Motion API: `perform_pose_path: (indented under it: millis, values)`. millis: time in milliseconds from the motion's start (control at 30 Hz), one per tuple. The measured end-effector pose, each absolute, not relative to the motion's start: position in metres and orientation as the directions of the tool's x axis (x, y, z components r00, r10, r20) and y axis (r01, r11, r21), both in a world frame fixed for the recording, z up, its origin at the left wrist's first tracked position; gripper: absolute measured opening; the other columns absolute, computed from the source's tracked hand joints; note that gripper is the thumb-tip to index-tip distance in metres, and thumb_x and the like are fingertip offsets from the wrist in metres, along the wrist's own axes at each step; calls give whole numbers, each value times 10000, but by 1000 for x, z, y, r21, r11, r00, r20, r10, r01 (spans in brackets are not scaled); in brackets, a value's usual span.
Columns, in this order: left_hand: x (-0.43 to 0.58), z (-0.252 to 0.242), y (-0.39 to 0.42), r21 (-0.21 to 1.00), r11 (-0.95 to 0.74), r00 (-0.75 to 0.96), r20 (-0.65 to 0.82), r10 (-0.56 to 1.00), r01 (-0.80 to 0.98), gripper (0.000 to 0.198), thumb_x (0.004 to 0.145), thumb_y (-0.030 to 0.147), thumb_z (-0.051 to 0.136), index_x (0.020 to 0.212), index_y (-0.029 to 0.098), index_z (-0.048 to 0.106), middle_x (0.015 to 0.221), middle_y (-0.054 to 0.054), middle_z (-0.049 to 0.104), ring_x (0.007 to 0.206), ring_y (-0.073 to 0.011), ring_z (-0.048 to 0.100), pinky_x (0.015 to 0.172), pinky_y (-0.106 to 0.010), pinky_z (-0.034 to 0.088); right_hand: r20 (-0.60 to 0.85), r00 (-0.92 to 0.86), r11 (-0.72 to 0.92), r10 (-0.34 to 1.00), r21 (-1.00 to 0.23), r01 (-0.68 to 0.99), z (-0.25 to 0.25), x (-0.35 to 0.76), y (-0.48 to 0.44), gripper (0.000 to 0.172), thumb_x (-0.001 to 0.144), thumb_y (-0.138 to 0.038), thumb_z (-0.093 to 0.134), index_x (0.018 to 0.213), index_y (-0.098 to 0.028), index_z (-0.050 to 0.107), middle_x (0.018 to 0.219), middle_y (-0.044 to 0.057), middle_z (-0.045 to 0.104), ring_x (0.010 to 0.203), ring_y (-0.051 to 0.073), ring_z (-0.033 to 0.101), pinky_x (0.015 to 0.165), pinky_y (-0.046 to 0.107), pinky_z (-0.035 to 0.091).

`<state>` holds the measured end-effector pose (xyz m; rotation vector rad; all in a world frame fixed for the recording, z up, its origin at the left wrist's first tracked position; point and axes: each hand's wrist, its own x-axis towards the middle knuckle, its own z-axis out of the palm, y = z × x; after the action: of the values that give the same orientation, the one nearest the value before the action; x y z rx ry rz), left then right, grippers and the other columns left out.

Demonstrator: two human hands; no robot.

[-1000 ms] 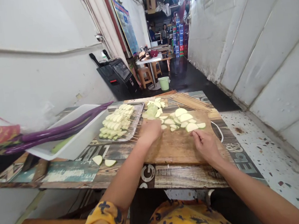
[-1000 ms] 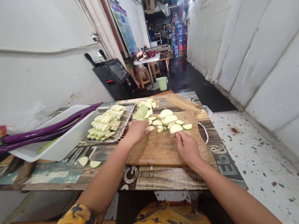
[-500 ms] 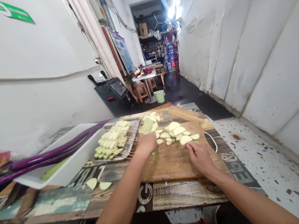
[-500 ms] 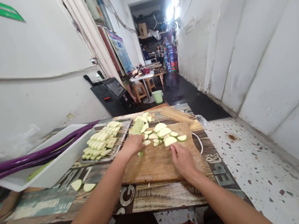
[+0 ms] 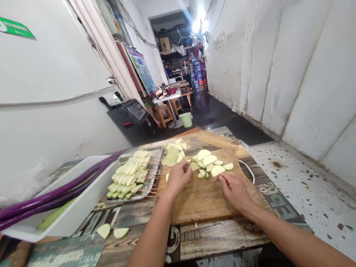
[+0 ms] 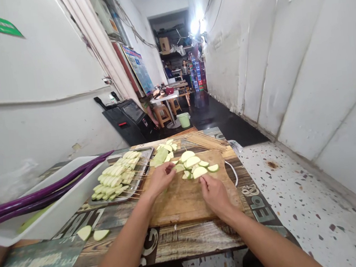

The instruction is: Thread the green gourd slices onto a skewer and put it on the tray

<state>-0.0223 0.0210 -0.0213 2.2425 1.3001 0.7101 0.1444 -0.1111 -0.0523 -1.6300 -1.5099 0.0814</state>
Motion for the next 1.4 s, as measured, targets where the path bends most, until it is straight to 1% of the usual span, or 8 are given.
perform_pose_path:
  millis: [167, 333, 467, 633, 833, 1200, 1267, 1400]
  values:
    - [-23, -32, 25, 851, -276, 207, 202, 957, 447, 253, 785, 311, 505, 978, 155, 548, 764, -50, 664, 718, -158, 621, 657, -262, 468, 443, 253, 97, 860, -629, 771, -49, 145, -113, 292, 875, -253, 348, 735, -163, 587, 606, 43, 596, 545, 157, 523, 534, 250, 330]
    - [-20, -29, 26, 996, -72, 130, 66, 989, 43, 291, 776, 265, 546, 1026, 121, 508, 732, -54, 666, 673, -155, 653, 619, -255, 503, 429, 244, 90, 870, -624, 776, -46, 145, -114, 285, 878, -261, 356, 748, -162, 590, 637, 48, 612, 577, 161, 537, 563, 253, 348]
    - [-19, -15, 20, 937, 157, 170, -108, 980, -312, 188, 774, 174, 543, 946, 99, 543, 835, -87, 679, 745, -151, 667, 703, -267, 519, 459, 141, 192, 877, -605, 772, -42, 144, -119, 272, 886, -249, 361, 771, -157, 590, 653, 45, 620, 578, 150, 546, 558, 243, 363]
    - [-19, -9, 20, 848, 251, 175, -189, 966, -466, 112, 788, 121, 505, 867, 93, 579, 775, -75, 681, 681, -137, 661, 682, -262, 527, 511, -89, 383, 855, -506, 773, -43, 143, -124, 234, 889, -219, 386, 847, -158, 608, 689, 33, 638, 575, 133, 561, 554, 230, 379]
    - [-20, -16, 26, 883, 197, 116, -163, 980, -426, 142, 791, 134, 522, 922, 98, 565, 764, -80, 677, 634, -148, 662, 606, -254, 523, 550, -25, 345, 835, -487, 802, -48, 145, -121, 210, 884, -213, 410, 833, -159, 607, 697, 39, 650, 566, 138, 574, 537, 234, 392]
    - [-21, -10, 25, 805, 236, 138, -192, 972, -545, 113, 773, 134, 553, 882, 121, 525, 851, -85, 673, 736, -152, 671, 731, -288, 521, 561, -56, 379, 826, -478, 792, -47, 144, -121, 199, 879, -212, 426, 834, -165, 614, 738, 41, 668, 596, 139, 598, 544, 230, 414]
    - [-23, -14, 27, 883, 179, 87, -157, 984, -434, 140, 765, 148, 551, 902, 123, 555, 821, -76, 674, 695, -153, 665, 709, -302, 520, 553, -41, 362, 832, -486, 795, -48, 145, -121, 203, 877, -219, 425, 835, -161, 615, 727, 43, 667, 588, 142, 596, 540, 234, 412]
    - [-25, -26, 27, 994, -79, 69, 73, 995, 81, 169, 709, 208, 603, 848, 137, 668, 758, -65, 678, 647, -162, 632, 717, -323, 500, 507, 60, 272, 860, -553, 787, -47, 146, -119, 220, 880, -231, 412, 819, -158, 611, 684, 36, 652, 567, 143, 586, 537, 241, 409]
